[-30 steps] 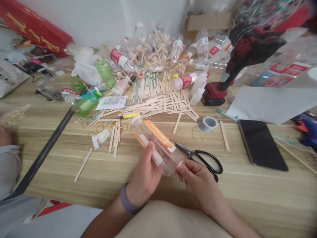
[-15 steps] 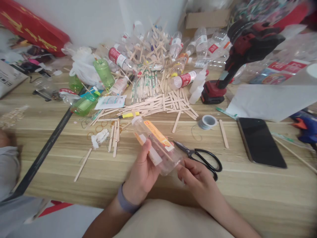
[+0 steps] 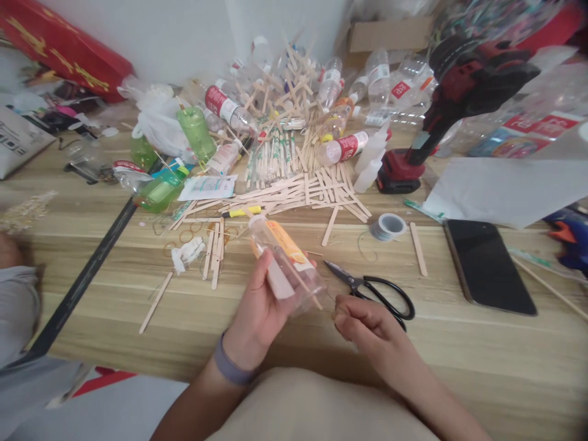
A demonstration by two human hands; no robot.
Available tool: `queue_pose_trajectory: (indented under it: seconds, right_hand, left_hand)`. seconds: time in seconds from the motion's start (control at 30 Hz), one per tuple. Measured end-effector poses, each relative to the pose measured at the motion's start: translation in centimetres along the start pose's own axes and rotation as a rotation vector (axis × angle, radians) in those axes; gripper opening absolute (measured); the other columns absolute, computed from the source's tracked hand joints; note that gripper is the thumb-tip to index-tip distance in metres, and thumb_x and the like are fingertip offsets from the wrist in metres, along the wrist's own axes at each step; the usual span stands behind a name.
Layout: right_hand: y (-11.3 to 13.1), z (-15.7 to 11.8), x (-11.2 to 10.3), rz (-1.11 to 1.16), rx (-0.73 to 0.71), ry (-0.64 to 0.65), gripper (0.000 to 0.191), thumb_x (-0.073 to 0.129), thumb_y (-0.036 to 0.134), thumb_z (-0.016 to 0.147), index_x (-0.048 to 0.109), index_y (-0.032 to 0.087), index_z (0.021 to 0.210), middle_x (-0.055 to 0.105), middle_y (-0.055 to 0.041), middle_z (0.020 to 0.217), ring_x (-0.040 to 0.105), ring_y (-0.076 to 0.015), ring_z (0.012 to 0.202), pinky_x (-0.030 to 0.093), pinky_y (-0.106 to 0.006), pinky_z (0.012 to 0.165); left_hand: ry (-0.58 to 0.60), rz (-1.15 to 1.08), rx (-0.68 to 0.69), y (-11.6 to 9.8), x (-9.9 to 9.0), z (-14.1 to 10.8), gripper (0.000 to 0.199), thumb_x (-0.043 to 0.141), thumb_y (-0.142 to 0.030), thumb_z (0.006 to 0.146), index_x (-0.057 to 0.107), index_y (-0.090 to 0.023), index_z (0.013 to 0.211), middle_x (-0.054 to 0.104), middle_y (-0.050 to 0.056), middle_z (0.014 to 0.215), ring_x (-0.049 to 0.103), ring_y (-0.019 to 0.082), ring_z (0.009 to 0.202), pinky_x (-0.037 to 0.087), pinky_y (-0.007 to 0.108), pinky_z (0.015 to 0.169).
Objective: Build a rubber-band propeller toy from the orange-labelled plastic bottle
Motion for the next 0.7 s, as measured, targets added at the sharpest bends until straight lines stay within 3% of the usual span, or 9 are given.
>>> queue_pose_trajectory:
  seconds: [0.1, 0.2, 0.27, 0.33, 0.4, 0.5, 0.57, 0.7]
  right_hand:
    - [-0.1, 0.0, -1.1, -0.022, 0.081, -0.015, 0.034, 0.050, 0.039, 0.079, 0.036, 0.023, 0.054, 0.031, 0.0040, 0.055, 0.029, -0.0125, 0.054, 0.024, -0.027, 0.050]
    - [0.4, 0.4, -2.7, -0.223, 0.048, -0.109, 0.035, 0.053, 0.042, 0.080, 0.040, 0.023, 0.053, 0.032, 0.0039, 0.052, 0.030, -0.0130, 0.051, 0.023, -0.028, 0.048]
    - [0.8, 0.7, -3.5, -0.413, -0.027, -0.168, 0.035, 0.055, 0.040, 0.081, 0.044, 0.023, 0.053, 0.038, 0.0032, 0.050, 0.034, -0.0136, 0.048, 0.025, -0.029, 0.047]
    - [1.0, 0.9, -3.9, -0.581, -0.132, -0.223, 0.027, 0.056, 0.038, 0.083, 0.054, 0.024, 0.060, 0.053, -0.0003, 0.057, 0.047, -0.0171, 0.053, 0.035, -0.031, 0.052]
    - [1.0, 1.0, -3.7, -0.709, -0.257, -0.308, 0.016, 0.059, 0.038, 0.083, 0.065, 0.023, 0.078, 0.067, -0.0068, 0.076, 0.060, -0.0251, 0.072, 0.043, -0.037, 0.065]
    - [1.1, 0.6, -2.5, -0.809, -0.431, -0.454, 0.022, 0.060, 0.037, 0.084, 0.068, 0.020, 0.095, 0.071, -0.0134, 0.097, 0.063, -0.0321, 0.092, 0.044, -0.045, 0.079]
    - [1.1, 0.4, -1.5, -0.786, -0.479, -0.424, 0.016, 0.058, 0.034, 0.087, 0.067, 0.021, 0.089, 0.072, -0.0110, 0.091, 0.065, -0.0285, 0.087, 0.046, -0.042, 0.076]
    - [1.2, 0.4, -0.9, -0.633, -0.391, -0.291, 0.019, 0.053, 0.030, 0.091, 0.063, 0.024, 0.076, 0.069, -0.0044, 0.074, 0.065, -0.0209, 0.069, 0.047, -0.033, 0.062]
  left_hand:
    - [0.041, 0.009, 0.067, -0.9, 0.1, 0.0, 0.040, 0.050, -0.045, 0.091, 0.064, -0.009, 0.102, 0.073, 0.012, 0.089, 0.070, 0.020, 0.080, 0.057, 0.030, 0.072]
    - [0.075, 0.055, 0.084, -1.2, 0.0, 0.1, 0.041, 0.051, -0.043, 0.090, 0.065, -0.006, 0.100, 0.072, 0.014, 0.088, 0.069, 0.019, 0.078, 0.056, 0.027, 0.071]
    - [0.066, 0.057, 0.074, -1.0, -0.1, 0.2, 0.041, 0.054, -0.044, 0.089, 0.065, -0.006, 0.101, 0.071, 0.014, 0.088, 0.068, 0.019, 0.078, 0.055, 0.027, 0.071]
    - [0.048, 0.042, 0.074, -0.8, -0.3, 0.3, 0.041, 0.056, -0.044, 0.087, 0.064, -0.007, 0.102, 0.071, 0.013, 0.089, 0.068, 0.019, 0.079, 0.055, 0.027, 0.072]
    - [0.042, 0.038, 0.087, -0.8, -0.4, 0.5, 0.038, 0.058, -0.042, 0.087, 0.063, -0.008, 0.104, 0.071, 0.012, 0.091, 0.068, 0.020, 0.081, 0.055, 0.027, 0.074]
    - [0.027, 0.035, 0.109, -0.6, -0.5, 0.8, 0.035, 0.058, -0.038, 0.088, 0.062, -0.009, 0.108, 0.071, 0.012, 0.092, 0.069, 0.019, 0.085, 0.055, 0.028, 0.077]
    - [-0.001, 0.042, 0.118, -0.4, -0.7, 0.9, 0.034, 0.058, -0.036, 0.088, 0.062, -0.009, 0.108, 0.072, 0.012, 0.091, 0.069, 0.019, 0.084, 0.055, 0.028, 0.078]
    - [0.007, 0.105, 0.174, 0.2, -1.4, 0.9, 0.031, 0.067, -0.035, 0.082, 0.067, -0.012, 0.103, 0.073, 0.011, 0.095, 0.068, 0.020, 0.089, 0.052, 0.027, 0.082]
Point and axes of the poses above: each hand's wrist, its own z-axis towards the middle knuckle, its own x-axis out of the palm, y = z × x, the point moved 3 cm from there along z, towards the middle knuckle
